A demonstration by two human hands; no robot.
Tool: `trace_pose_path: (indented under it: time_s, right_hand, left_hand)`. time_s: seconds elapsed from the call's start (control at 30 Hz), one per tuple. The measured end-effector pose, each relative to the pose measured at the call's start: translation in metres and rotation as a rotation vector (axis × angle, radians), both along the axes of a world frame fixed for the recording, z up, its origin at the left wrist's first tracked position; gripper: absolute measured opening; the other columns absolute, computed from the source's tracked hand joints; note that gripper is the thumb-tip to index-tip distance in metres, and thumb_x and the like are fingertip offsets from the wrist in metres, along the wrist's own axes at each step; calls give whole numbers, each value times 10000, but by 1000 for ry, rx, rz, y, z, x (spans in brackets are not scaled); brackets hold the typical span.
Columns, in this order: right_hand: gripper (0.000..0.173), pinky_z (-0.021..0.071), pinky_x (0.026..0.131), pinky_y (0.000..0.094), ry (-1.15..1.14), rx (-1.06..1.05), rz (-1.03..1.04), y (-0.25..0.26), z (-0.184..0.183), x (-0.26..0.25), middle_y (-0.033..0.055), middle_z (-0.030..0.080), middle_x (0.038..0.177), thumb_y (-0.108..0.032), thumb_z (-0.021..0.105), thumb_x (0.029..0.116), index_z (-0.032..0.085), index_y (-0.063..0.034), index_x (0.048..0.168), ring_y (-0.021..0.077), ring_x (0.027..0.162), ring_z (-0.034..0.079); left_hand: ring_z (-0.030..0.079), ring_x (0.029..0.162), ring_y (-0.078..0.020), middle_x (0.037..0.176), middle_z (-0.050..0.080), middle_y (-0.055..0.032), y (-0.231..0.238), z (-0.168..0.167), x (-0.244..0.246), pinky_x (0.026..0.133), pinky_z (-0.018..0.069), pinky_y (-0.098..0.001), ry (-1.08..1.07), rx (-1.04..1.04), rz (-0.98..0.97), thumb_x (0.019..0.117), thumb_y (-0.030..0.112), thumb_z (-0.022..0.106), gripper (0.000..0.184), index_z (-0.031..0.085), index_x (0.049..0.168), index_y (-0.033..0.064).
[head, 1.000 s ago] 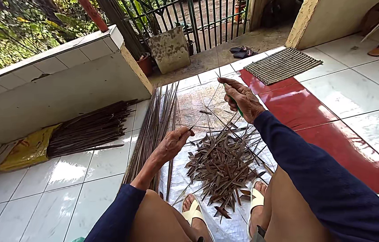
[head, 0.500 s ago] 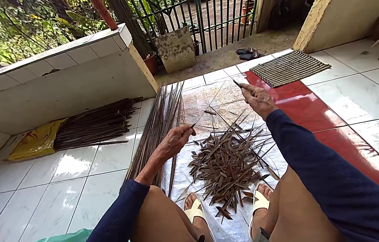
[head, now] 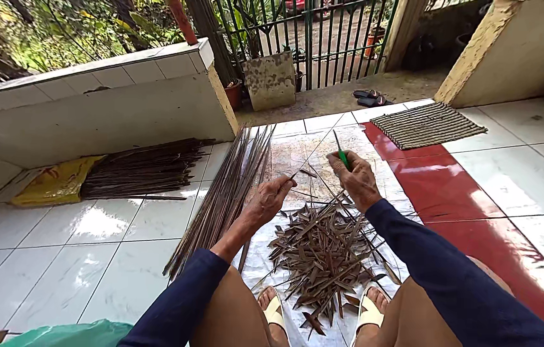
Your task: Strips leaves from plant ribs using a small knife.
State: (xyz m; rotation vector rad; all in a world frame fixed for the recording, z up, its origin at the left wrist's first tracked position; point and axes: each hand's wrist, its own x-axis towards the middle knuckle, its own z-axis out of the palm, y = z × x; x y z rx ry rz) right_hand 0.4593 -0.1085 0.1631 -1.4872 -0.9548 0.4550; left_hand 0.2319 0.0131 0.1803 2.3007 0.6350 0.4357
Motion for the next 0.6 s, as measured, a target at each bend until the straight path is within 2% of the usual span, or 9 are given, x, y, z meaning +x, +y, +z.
trace_pose_path:
  time_s: [0.1,0.17,0.23,0.27,0.33,0.4,0.47,0.53,0.6]
  right_hand:
    - [280,476,528,317,-16,6,86,1,2,-25,27,637,796,-366,608,1041,686,-163,1217,142,586,545]
    - [252,475,544,312,-19,7,68,5,2,-32,20,649,778,-363,624,1034,691,-142,1135,141,597,562]
    - [217,451,525,286,-43,11,39,8,3,-31,13,660,759,-321,621,1040,682,-118,1085,122,574,553]
    - [204,451,537,276,-47,25,33,9,4,-27,6,670,765,-297,619,1042,681,-106,1079,107,582,557]
    - [192,416,513,245,-26,75,16,12,8,-17,-12,683,771,-262,617,1040,682,-85,1077,72,558,526]
    - [192,393,490,230,23,99,3,11,12,-5,-12,688,783,-257,609,1045,667,-78,1077,62,541,514]
    - [196,385,479,227,45,107,-19,7,13,5,-11,684,784,-265,605,1046,663,-81,1084,60,527,495]
    - [190,386,483,226,41,88,-41,6,12,9,-14,676,774,-262,610,1044,665,-83,1079,60,529,494]
    - [219,407,512,250,4,25,-61,5,7,8,-13,637,759,-300,620,1038,670,-93,1088,77,560,503]
  left_hand:
    - [540,587,-142,758,607,-38,-5,0,11,568,495,-334,-19,43,-40,1114,279,443,313,709,1178,127]
    - [581,641,-137,824,654,-40,-9,-2,18,614,517,-337,-24,85,-78,1108,275,464,297,708,1189,126]
    - [574,647,-126,807,644,-27,-13,0,24,631,509,-332,-23,63,-93,1107,321,465,317,703,1213,142]
    - [544,602,-127,757,607,-20,-13,1,25,590,491,-329,-15,5,-91,1109,365,447,348,699,1225,156]
    - [523,565,-147,712,567,-33,-9,4,23,559,484,-334,16,-198,-98,1122,438,326,482,685,1285,162]
    - [537,569,-145,708,573,-47,-1,3,16,554,500,-293,1,-424,-124,1126,472,251,586,686,1252,100]
    - [553,571,-132,716,596,-53,7,-2,8,547,506,-265,-20,-548,-147,1131,417,301,551,707,1162,46]
    - [543,554,-109,710,597,-51,11,-7,2,525,487,-236,-58,-617,-162,1120,286,425,391,700,1088,11]
    - [518,525,-87,686,582,-42,13,-12,0,492,454,-213,-100,-674,-141,1099,225,493,301,683,1040,0]
